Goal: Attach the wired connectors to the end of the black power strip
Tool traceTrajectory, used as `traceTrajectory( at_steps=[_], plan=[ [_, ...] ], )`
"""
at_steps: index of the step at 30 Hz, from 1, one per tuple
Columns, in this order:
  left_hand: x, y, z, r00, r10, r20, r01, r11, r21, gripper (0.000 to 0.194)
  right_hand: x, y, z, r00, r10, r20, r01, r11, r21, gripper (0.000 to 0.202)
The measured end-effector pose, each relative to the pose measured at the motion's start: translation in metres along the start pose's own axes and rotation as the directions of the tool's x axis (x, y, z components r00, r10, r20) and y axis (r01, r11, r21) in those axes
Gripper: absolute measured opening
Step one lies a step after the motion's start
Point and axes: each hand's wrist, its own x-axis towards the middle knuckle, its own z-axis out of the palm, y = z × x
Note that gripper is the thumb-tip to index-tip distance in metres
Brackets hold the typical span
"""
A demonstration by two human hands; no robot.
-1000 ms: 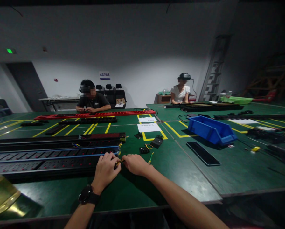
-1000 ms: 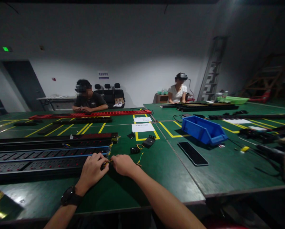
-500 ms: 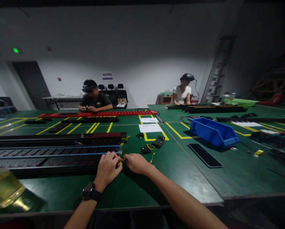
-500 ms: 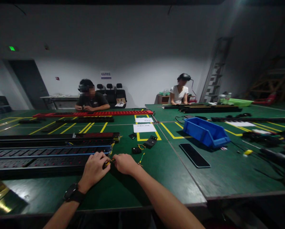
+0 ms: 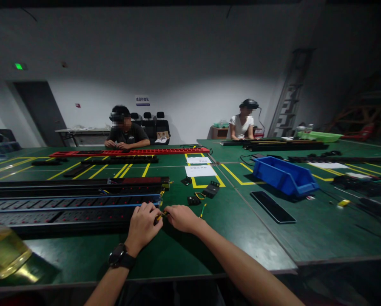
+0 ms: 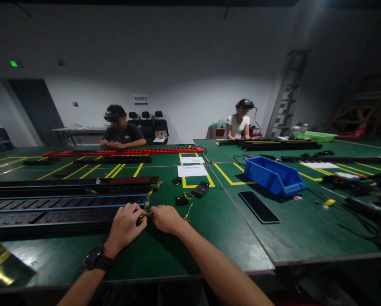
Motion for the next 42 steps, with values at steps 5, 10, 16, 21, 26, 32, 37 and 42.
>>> traceTrajectory(
  at_steps=[5,10,16,21,26,32,37,42],
  plan=[
    [0.0006,-0.0003,0.0001,1.000,0.001,0.001,-0.001,1.000,0.000,0.012,-0.0002,-0.0003,0.0001,1.000,0.006,0.004,-0.006,1.000,0.004,0.025],
    [0.0010,0.0016,-0.0018,1.000,-0.006,-0.002,0.006,1.000,-0.004,0.011,0.0002,-0.0003,-0.0006,1.000,0.009,0.019,-0.010,1.000,0.016,0.024],
    [0.0015,0.0026,-0.0033,1.000,-0.010,0.003,0.010,1.000,-0.009,0.011,0.0002,-0.0008,-0.0003,1.000,0.016,0.020,-0.016,1.000,0.005,0.024],
    [0.0012,0.0024,-0.0027,1.000,-0.009,0.001,0.009,1.000,-0.013,0.011,0.0003,-0.0001,0.0009,1.000,0.002,0.002,-0.002,1.000,-0.004,0.024],
    [0.0013,0.0026,-0.0034,1.000,-0.005,-0.014,0.005,1.000,-0.016,0.011,-0.0003,-0.0001,-0.0003,1.000,0.013,0.025,-0.013,1.000,0.009,0.024],
    [0.0015,0.0029,-0.0043,1.000,-0.003,-0.015,0.003,1.000,-0.018,0.011,-0.0004,-0.0008,-0.0005,1.000,0.007,0.014,-0.007,1.000,0.011,0.024],
    [0.0014,0.0025,-0.0037,1.000,0.000,-0.021,-0.001,1.000,-0.018,0.010,-0.0012,-0.0011,-0.0017,1.000,0.007,0.012,-0.008,1.000,0.013,0.023],
    [0.0015,0.0021,-0.0025,1.000,-0.013,0.005,0.013,1.000,-0.017,0.011,-0.0008,-0.0012,-0.0011,1.000,0.017,0.022,-0.017,1.000,0.016,0.024]
  ],
)
